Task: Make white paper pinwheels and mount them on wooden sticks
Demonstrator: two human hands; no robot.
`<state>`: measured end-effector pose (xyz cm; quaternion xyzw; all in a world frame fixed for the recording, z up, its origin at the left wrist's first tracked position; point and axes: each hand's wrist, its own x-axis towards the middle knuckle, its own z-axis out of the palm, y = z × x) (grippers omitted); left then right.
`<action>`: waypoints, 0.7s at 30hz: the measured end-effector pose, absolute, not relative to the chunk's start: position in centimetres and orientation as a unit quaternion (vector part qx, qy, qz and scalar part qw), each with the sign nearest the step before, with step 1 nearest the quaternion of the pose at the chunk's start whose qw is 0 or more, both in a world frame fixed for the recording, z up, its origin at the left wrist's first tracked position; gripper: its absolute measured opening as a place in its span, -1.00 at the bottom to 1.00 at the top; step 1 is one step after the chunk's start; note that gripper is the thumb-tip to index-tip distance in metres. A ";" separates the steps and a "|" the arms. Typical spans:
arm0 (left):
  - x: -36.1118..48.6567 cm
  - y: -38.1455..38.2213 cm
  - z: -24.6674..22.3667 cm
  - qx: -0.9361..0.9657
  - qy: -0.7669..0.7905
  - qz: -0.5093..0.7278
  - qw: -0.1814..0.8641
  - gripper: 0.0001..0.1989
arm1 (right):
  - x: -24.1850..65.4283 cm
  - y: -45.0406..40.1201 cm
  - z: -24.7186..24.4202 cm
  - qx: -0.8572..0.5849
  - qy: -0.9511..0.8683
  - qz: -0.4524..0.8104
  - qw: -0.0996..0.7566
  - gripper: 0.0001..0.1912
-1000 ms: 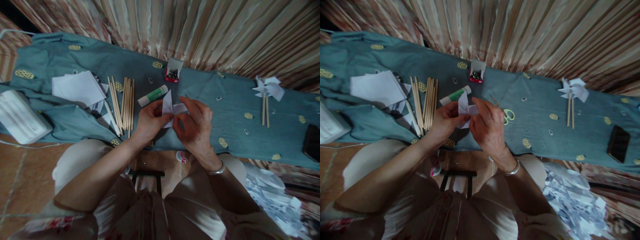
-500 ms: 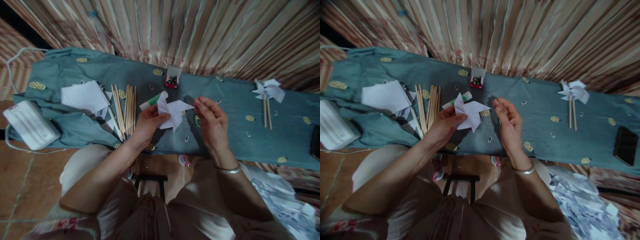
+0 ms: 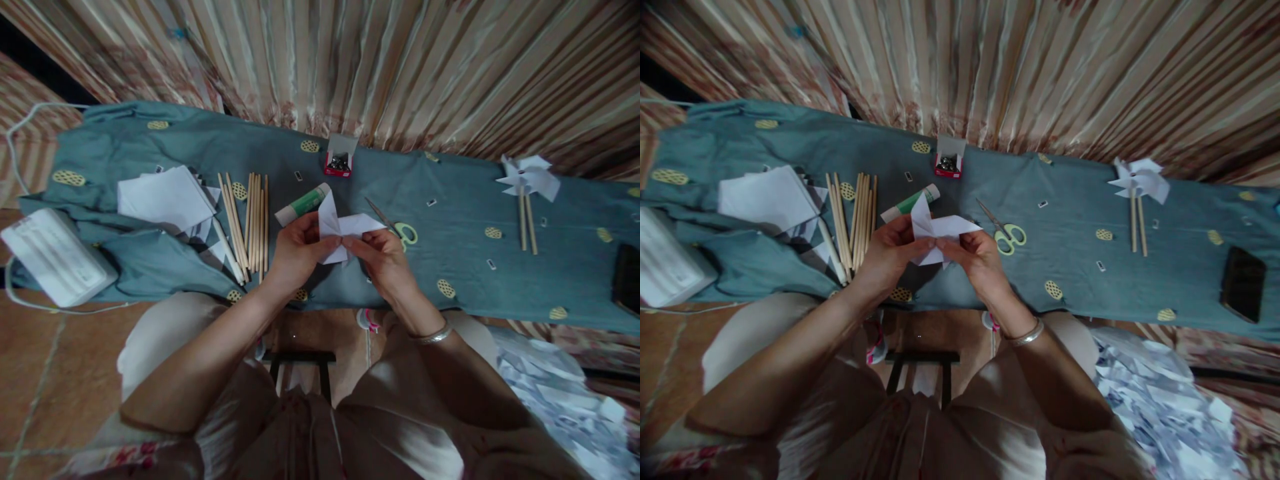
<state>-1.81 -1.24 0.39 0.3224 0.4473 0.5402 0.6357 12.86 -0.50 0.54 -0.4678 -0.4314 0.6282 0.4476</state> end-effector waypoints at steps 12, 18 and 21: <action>-3.6 0.0 2.1 0.346 0.468 0.575 0.575 -0.69 | 14.7 0.4 -0.1 -0.447 -0.487 0.604 0.444 -0.61; -6.3 1.6 3.5 0.349 0.479 0.638 0.491 -0.78 | 15.8 1.4 -0.4 -0.491 -0.483 0.580 0.435 -0.81; -6.9 1.8 3.7 0.342 0.471 0.651 0.487 -0.76 | 15.4 1.5 -0.6 -0.494 -0.498 0.576 0.420 -0.84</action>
